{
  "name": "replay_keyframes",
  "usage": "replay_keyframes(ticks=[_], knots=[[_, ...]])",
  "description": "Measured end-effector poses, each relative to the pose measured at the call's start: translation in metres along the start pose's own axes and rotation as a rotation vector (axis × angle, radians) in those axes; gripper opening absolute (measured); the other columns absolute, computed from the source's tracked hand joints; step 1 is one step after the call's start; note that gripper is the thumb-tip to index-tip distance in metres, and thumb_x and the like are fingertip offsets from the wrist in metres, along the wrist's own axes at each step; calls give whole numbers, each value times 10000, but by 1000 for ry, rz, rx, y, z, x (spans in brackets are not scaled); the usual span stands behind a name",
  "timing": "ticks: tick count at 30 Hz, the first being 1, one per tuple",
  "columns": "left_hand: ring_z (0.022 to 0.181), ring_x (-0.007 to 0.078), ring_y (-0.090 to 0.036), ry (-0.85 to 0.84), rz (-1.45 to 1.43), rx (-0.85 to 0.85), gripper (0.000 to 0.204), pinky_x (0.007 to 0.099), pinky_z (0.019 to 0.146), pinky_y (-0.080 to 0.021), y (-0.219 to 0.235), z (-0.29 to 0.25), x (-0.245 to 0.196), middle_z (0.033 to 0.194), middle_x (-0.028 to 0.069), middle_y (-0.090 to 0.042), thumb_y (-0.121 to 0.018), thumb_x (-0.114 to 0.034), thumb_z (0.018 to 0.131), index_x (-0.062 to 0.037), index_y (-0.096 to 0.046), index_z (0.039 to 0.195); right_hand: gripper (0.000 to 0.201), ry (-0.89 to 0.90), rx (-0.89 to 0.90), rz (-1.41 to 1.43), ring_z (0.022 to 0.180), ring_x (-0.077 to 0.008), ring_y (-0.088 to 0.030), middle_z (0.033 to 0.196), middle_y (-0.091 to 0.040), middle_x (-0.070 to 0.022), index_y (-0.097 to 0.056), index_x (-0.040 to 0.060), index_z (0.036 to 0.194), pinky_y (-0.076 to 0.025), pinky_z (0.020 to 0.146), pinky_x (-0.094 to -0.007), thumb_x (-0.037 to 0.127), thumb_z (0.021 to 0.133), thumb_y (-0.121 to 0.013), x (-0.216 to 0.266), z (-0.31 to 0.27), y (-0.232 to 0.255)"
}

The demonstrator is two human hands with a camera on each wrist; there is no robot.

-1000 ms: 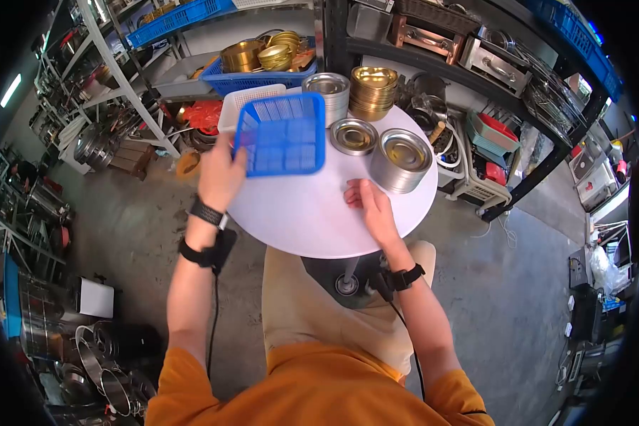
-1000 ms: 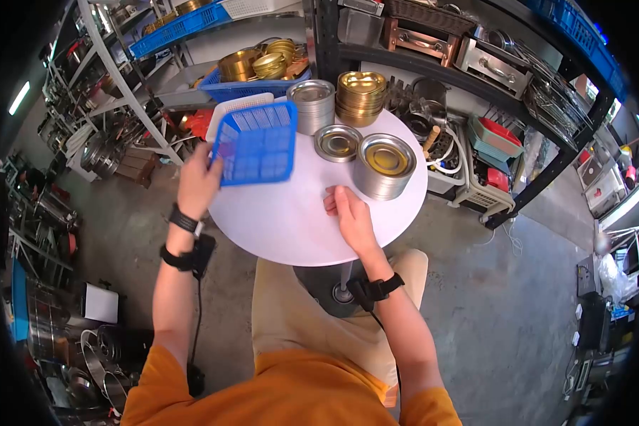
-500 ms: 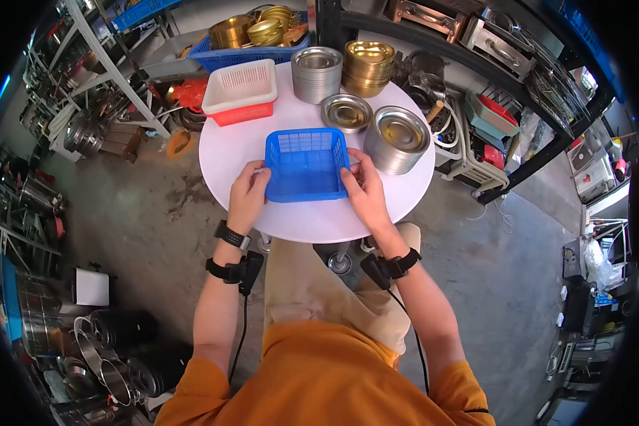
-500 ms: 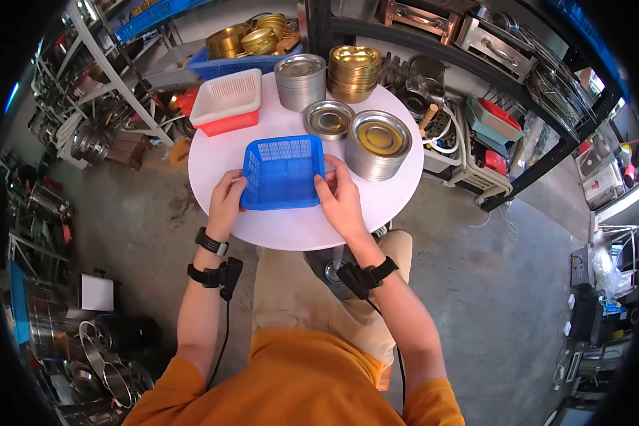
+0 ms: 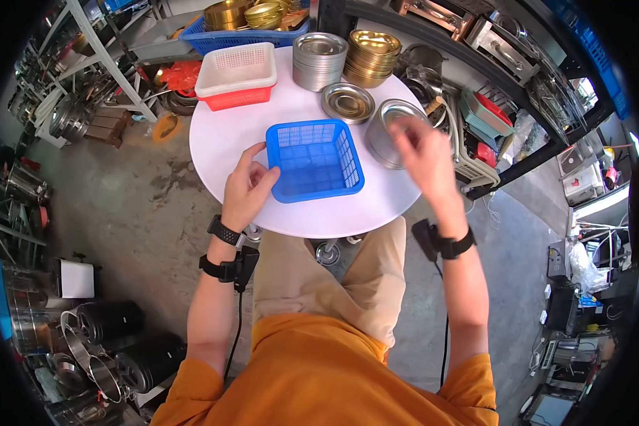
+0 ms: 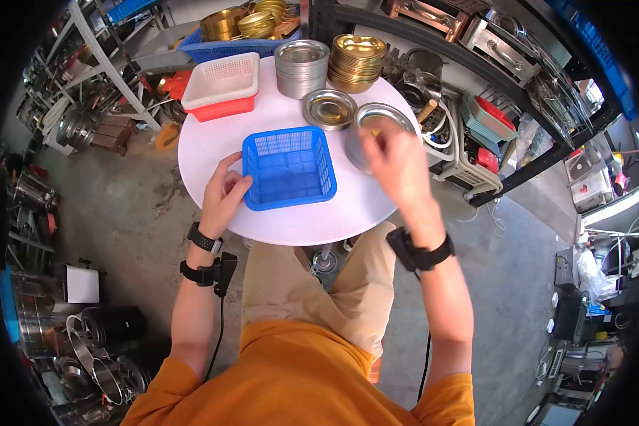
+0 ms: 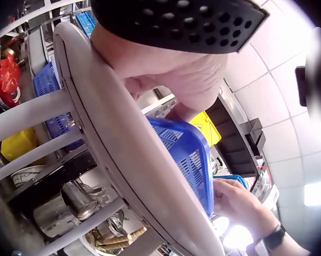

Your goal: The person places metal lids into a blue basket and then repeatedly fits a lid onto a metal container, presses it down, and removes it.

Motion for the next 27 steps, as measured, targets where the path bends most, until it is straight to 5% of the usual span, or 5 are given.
replay_keyframes(ticks=[4, 8, 13, 27], knots=[[662, 104, -560, -66, 62, 23, 552, 264, 640, -458, 0, -2, -2, 733, 33, -636, -745, -150, 916, -5, -569, 1419, 294, 30, -102, -348, 849, -394, -736, 841, -743, -208, -745, 42, 1069, -582, 777, -478, 282, 900, -763, -57, 41, 16], [666, 102, -561, -81, 49, 20, 549, 261, 641, -458, 0, -2, -4, 740, 35, -639, -754, -151, 913, -8, -578, 1412, 291, -27, 10, -390, 873, -404, -734, 849, -744, -217, -742, 35, 1014, -581, 803, -482, 265, 845, -797, -94, 59, 8], [658, 94, -547, -55, 28, 7, 535, 259, 623, -442, -1, -3, -6, 722, 21, -615, -761, -139, 912, -12, -588, 1402, 219, -32, 30, -337, 844, -401, -732, 825, -740, -220, -744, 22, 909, -582, 803, -471, 200, 797, -807, -108, 71, 8], [709, 53, -525, -43, 26, 48, 510, 224, 660, -404, 0, -4, -10, 773, -20, -600, -703, -89, 964, 0, -552, 1443, 183, -36, 13, -357, 858, -394, -738, 868, -746, -220, -741, 15, 922, -591, 809, -456, 166, 820, -748, -105, 77, 25]])
Point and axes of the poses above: each hand's wrist, its own z-axis towards the middle knuckle, its own y-axis out of the back of the hand, x = y × z, the point moved 2 cm from there along z, towards the middle knuckle
